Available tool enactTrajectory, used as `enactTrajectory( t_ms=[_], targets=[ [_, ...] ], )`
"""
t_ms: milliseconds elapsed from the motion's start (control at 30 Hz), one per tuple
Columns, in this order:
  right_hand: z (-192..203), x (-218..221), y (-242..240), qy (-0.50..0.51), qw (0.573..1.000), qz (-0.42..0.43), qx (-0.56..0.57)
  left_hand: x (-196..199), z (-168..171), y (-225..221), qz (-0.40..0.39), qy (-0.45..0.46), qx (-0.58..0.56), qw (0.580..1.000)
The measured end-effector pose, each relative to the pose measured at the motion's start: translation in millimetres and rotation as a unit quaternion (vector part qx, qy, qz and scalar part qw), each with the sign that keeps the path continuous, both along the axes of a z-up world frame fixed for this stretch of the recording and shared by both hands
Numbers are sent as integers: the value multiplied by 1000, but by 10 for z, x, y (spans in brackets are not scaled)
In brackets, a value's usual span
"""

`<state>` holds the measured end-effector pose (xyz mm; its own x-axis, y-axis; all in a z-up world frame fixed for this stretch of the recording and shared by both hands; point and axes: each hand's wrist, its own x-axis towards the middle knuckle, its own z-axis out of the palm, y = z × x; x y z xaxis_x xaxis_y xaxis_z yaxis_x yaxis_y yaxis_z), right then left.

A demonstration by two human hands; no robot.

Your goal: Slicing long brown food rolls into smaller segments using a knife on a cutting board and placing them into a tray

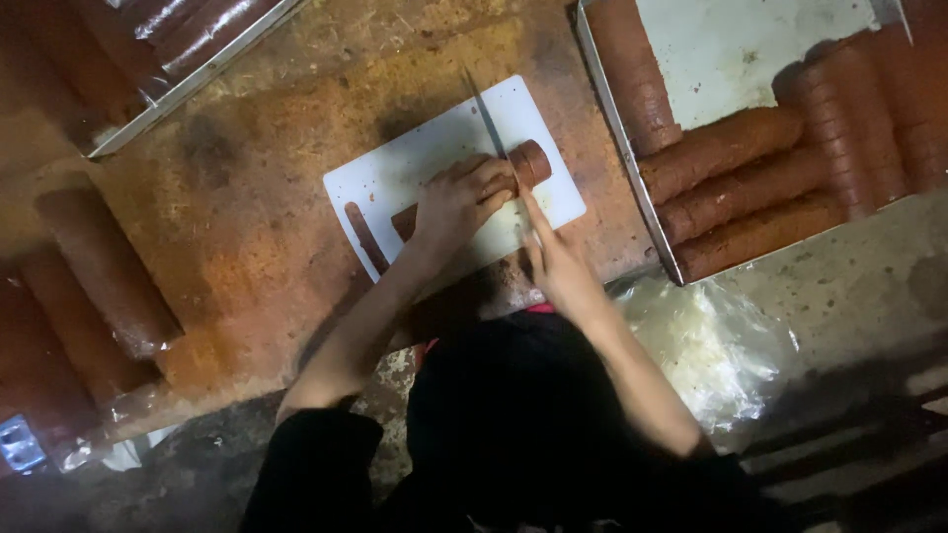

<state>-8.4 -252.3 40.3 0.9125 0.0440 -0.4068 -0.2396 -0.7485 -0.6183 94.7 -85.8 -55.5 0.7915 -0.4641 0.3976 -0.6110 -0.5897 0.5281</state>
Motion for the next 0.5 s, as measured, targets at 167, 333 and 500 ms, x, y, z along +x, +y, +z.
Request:
enactTrajectory(
  t_ms=[167, 333, 500],
  targets=[
    [102, -597, -131, 93, 995, -4, -41, -114, 227, -60, 39, -88, 2, 995],
    [228, -844, -291, 87, 993, -20, -73, -53, 376, 218, -4, 261, 5, 965],
    [306, -835, -306, 89, 993, -22, -70, -24, 37, 396, -12, 206, -32, 978]
  ],
)
